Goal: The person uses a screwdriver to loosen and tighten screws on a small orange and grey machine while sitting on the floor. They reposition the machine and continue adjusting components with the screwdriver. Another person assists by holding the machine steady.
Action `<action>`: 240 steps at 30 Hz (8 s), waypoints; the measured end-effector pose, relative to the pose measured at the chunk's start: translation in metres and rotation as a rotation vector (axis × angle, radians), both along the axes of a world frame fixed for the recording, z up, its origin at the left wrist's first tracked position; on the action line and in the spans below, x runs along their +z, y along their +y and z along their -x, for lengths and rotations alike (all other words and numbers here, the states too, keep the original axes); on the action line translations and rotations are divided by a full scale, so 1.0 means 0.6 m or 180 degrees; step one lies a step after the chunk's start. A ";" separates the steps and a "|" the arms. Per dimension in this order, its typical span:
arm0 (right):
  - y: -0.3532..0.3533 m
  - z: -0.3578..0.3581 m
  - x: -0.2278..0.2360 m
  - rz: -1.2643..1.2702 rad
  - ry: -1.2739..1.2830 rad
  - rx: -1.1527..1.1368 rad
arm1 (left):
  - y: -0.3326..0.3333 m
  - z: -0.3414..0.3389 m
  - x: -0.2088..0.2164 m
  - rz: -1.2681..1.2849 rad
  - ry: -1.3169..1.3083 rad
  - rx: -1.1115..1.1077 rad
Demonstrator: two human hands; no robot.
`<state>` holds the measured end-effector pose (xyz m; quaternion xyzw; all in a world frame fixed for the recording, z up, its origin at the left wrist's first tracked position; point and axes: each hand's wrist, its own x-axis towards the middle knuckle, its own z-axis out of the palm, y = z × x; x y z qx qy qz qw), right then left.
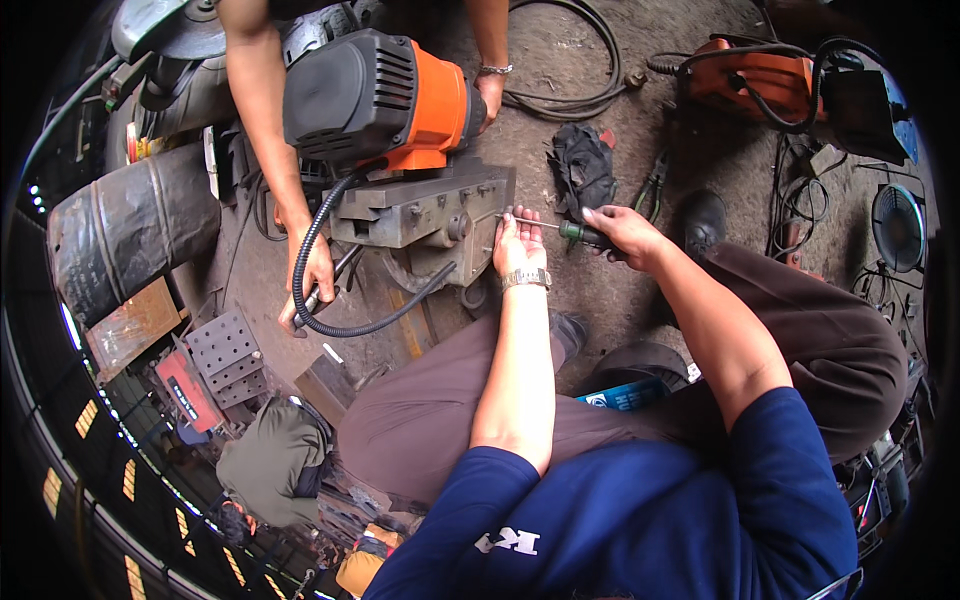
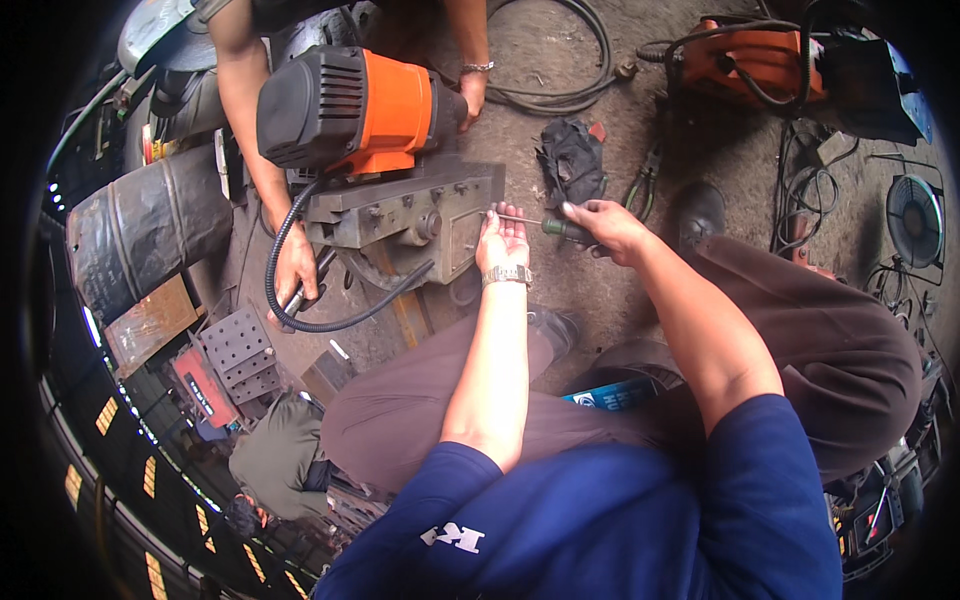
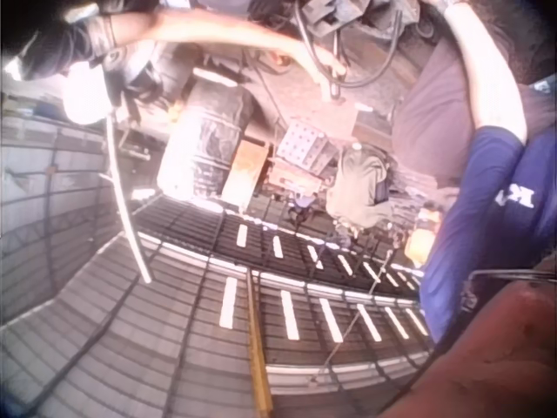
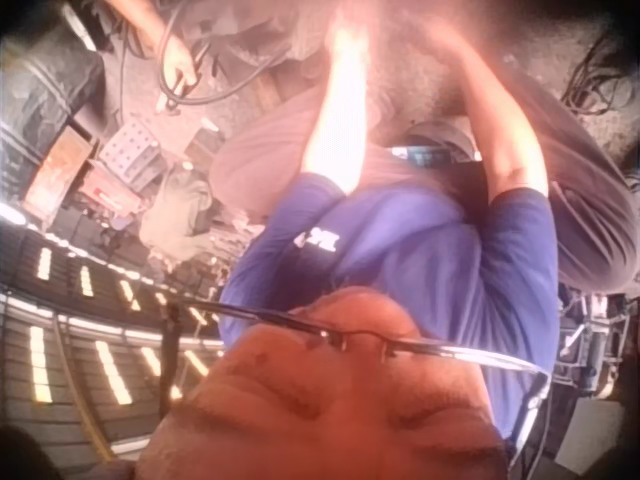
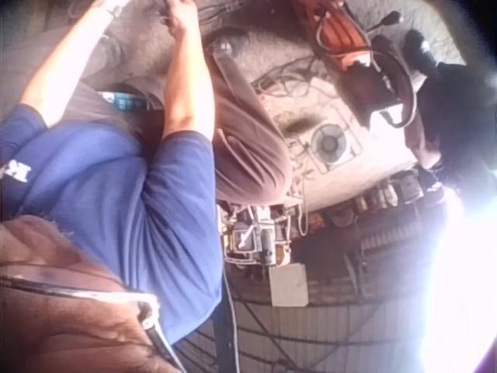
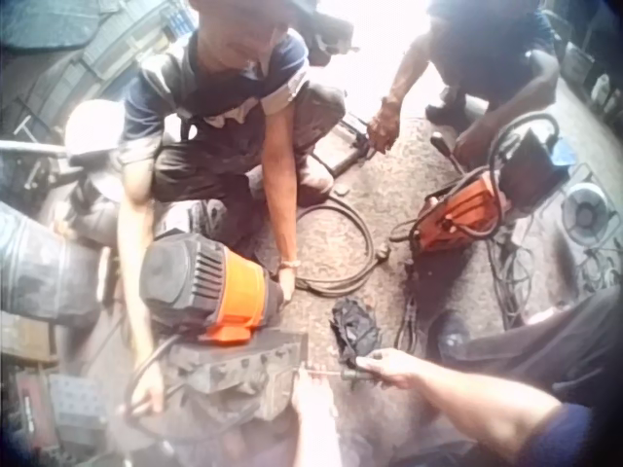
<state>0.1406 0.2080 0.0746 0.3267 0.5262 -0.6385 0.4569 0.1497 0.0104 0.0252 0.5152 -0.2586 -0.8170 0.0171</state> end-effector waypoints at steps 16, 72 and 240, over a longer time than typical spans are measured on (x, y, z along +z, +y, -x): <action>-0.007 -0.073 -0.032 -0.0483 0.1169 -0.0593 | 0.002 0.015 0.008 0.0407 -0.0459 -0.0269; -0.013 -0.088 -0.026 -0.0666 0.1560 -0.0560 | 0.016 0.017 -0.004 0.0011 -0.0113 0.0213; 0.238 -0.055 0.559 -0.2658 0.3013 0.4142 | 0.030 -0.005 0.210 0.3085 -0.2039 -0.0418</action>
